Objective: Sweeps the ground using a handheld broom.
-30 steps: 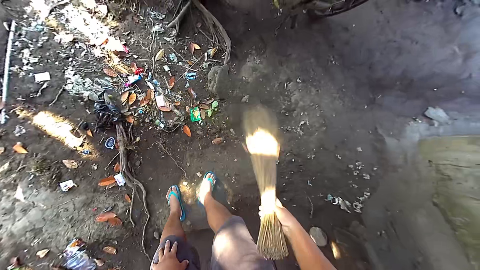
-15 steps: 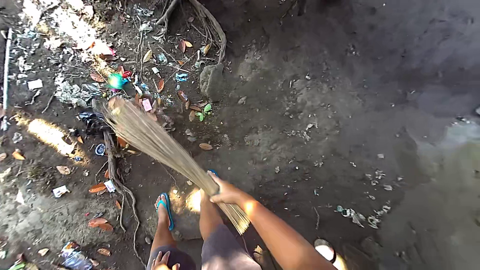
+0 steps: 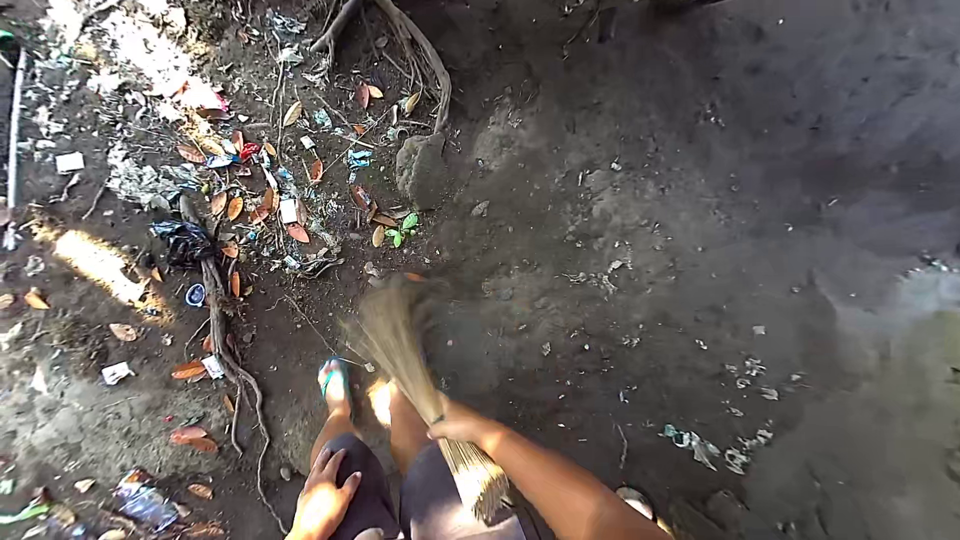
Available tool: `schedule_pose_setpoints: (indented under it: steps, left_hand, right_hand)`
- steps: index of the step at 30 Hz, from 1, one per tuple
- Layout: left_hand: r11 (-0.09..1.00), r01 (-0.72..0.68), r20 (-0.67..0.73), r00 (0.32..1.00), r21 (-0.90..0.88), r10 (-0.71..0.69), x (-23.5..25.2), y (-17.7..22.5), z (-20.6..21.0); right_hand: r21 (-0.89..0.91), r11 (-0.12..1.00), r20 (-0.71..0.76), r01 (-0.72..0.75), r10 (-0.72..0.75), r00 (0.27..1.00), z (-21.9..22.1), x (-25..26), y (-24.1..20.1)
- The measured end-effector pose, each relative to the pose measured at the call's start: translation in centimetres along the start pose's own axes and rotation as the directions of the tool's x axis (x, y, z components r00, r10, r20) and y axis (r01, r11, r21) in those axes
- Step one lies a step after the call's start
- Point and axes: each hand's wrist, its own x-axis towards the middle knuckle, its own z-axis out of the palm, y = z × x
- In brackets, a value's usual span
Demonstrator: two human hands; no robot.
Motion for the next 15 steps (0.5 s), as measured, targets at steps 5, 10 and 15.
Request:
schedule_pose_setpoints:
  steps: [5,10,15]
  left_hand:
    - [0.993,0.01,0.126,0.992,0.12,-0.025,0.1,2.7,0.0]
    - [0.963,-0.04,0.243,0.97,0.268,-0.027,1.8,6.0,-0.9]
    - [0.962,0.042,0.17,0.981,0.268,-0.09,4.6,5.0,-3.8]
  right_hand:
    - [-0.284,0.931,-0.007,0.229,-0.241,0.97,-4.0,-0.5,-7.3]
    - [0.338,0.92,-0.443,0.198,-0.03,0.896,-7.4,-10.1,-3.5]
    - [0.718,0.65,-0.578,0.248,0.359,0.733,-10.9,-7.1,-4.5]
